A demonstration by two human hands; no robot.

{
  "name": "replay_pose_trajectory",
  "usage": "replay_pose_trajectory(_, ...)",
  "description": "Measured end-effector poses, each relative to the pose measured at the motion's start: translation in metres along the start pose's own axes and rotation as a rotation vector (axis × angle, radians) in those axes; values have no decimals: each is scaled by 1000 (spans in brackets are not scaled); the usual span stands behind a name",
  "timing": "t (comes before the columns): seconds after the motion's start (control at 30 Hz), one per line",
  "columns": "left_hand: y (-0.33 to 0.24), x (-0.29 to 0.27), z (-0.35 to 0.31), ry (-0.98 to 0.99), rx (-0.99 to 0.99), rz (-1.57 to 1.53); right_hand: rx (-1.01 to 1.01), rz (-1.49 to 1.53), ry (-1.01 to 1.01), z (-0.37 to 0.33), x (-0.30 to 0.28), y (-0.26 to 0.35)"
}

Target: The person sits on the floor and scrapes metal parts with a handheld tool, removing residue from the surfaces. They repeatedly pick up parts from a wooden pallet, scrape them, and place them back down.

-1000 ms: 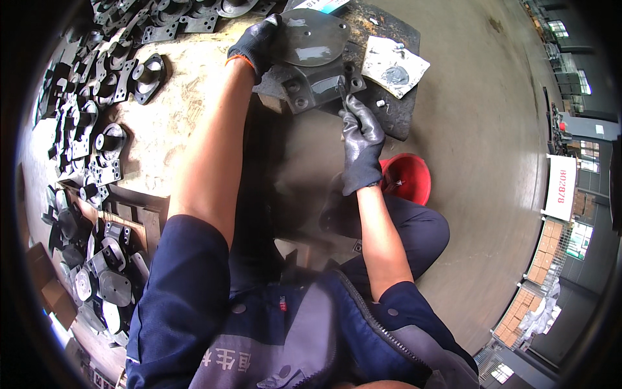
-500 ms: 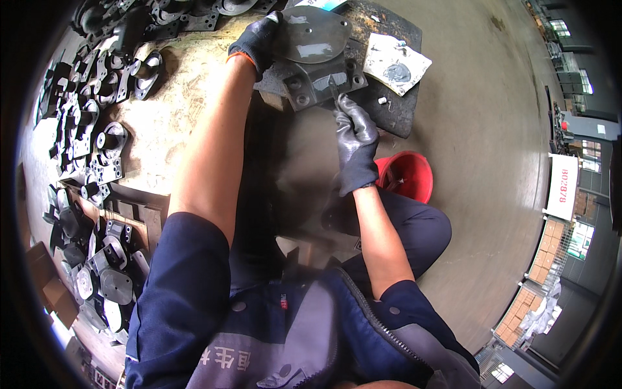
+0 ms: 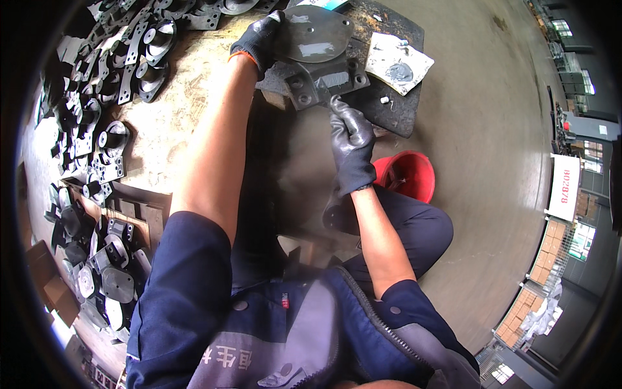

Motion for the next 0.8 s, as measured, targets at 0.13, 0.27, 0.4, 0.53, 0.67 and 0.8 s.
replay_pose_trajectory(0.13, -9, 4, -8, -4, 11, 12, 155, 5, 48, -1, -3, -5)
replay_pose_trajectory(0.27, -6, 3, -2, -25, 52, 102, 203, 75, 176, -2, -4, 6)
replay_pose_trajectory(0.4, -10, 2, -6, -4, -29, 29, 630, 459, 100, -13, -18, 10)
replay_pose_trajectory(0.53, -5, 2, 0, 11, -65, 2, 755, 590, -56, -10, -29, 21)
replay_pose_trajectory(0.67, 12, -2, 15, -7, 89, 268, 696, 665, 3, 22, -57, 47)
replay_pose_trajectory(0.8, 17, -10, 7, -219, 434, 795, 725, 639, -38, 66, -74, 83)
Point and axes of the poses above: each hand's wrist, its own z-axis towards the middle knuckle, its own x-axis out of the palm, y = z × x, the point moved 2 cm from there along z, towards the middle knuckle, and after that the axes turned 10 degrees about z, right-handed, at the moved point
